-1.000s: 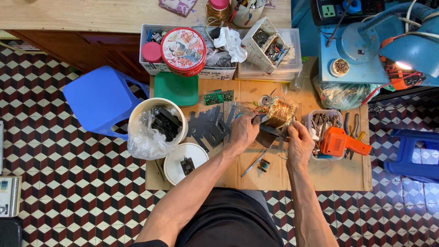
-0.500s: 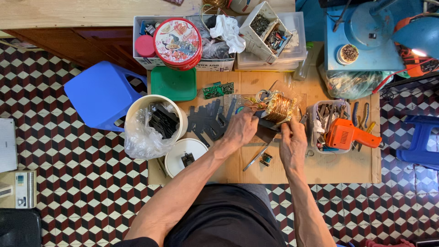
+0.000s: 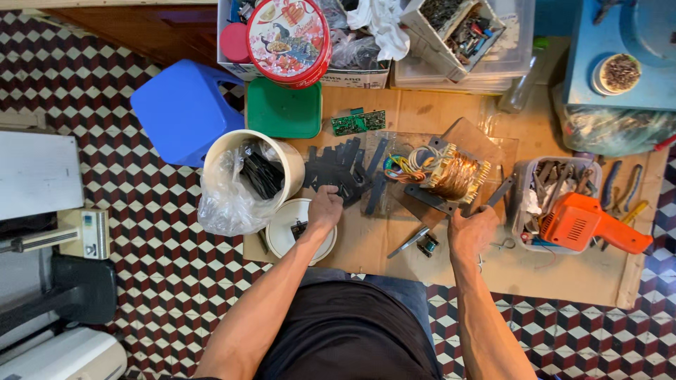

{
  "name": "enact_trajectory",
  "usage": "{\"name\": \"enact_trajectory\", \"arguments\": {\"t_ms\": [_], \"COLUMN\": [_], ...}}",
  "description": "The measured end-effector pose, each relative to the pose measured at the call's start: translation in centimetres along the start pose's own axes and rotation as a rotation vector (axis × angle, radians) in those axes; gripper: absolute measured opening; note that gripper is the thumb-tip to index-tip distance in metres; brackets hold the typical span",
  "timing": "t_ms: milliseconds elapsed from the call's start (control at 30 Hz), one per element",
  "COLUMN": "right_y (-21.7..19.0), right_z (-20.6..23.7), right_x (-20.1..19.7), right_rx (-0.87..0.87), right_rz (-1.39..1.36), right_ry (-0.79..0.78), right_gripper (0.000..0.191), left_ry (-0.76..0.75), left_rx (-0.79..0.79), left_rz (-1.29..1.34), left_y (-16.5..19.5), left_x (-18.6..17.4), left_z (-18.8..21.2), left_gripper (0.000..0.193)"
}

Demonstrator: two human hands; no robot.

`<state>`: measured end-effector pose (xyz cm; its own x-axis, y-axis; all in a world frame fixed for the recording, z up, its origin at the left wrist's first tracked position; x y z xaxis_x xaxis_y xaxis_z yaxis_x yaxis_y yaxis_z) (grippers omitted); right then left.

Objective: The person fits dark metal mounting brackets and plates around a copper-wound transformer coil on a workbench, picking pieces one at a time from a container and the table and pressing them into position around the coil assembly by hand.

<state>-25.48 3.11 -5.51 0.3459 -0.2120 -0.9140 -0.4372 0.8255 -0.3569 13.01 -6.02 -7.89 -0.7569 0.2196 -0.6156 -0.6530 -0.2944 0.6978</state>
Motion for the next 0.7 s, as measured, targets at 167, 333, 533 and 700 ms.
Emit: {"name": "enact_trajectory", "arguments": {"t_ms": [167, 333, 533, 700], "right_y": [0.3, 1.5, 0.2, -1.3], "right_z": [-0.5, -1.8, 0.0, 2.9], "right_x": [1.7, 2.0, -1.8, -6.1], "right_rx": [0.014, 0.046, 0.145, 0.181], "right_rz": [-0.038, -0.141, -0.407, -0.546], "right_ry": [-0.02, -0.138, -0.368, -0.403], "right_gripper": [0.064, 0.047, 0.03, 0.028], "left_ry": [0.001, -0.027, -0.203, -0.072], "left_rx": [-0.076, 0.218, 0.334, 0.605], "left_rz": [-0.034, -0.233, -0.33, -0.422], "left_y": [1.3, 7.2, 7.3, 7.9], "left_x": [1.0, 0.4, 0.7, 0.0], "left_z": [-0.1, -1.1, -2.6, -1.3], "left_gripper": [0.051, 0.069, 0.068, 0.028]}}
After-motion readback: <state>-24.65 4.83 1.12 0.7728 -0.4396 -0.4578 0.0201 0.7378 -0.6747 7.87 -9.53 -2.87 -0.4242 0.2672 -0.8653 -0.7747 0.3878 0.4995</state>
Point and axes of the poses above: each hand's wrist, its own z-axis away from the middle knuckle, its own x-axis out of the palm, y = z × x, the point moved 7 cm from there along -z, towards the middle knuckle, and after that the axes turned 12 degrees about x, right-handed, at the moved point
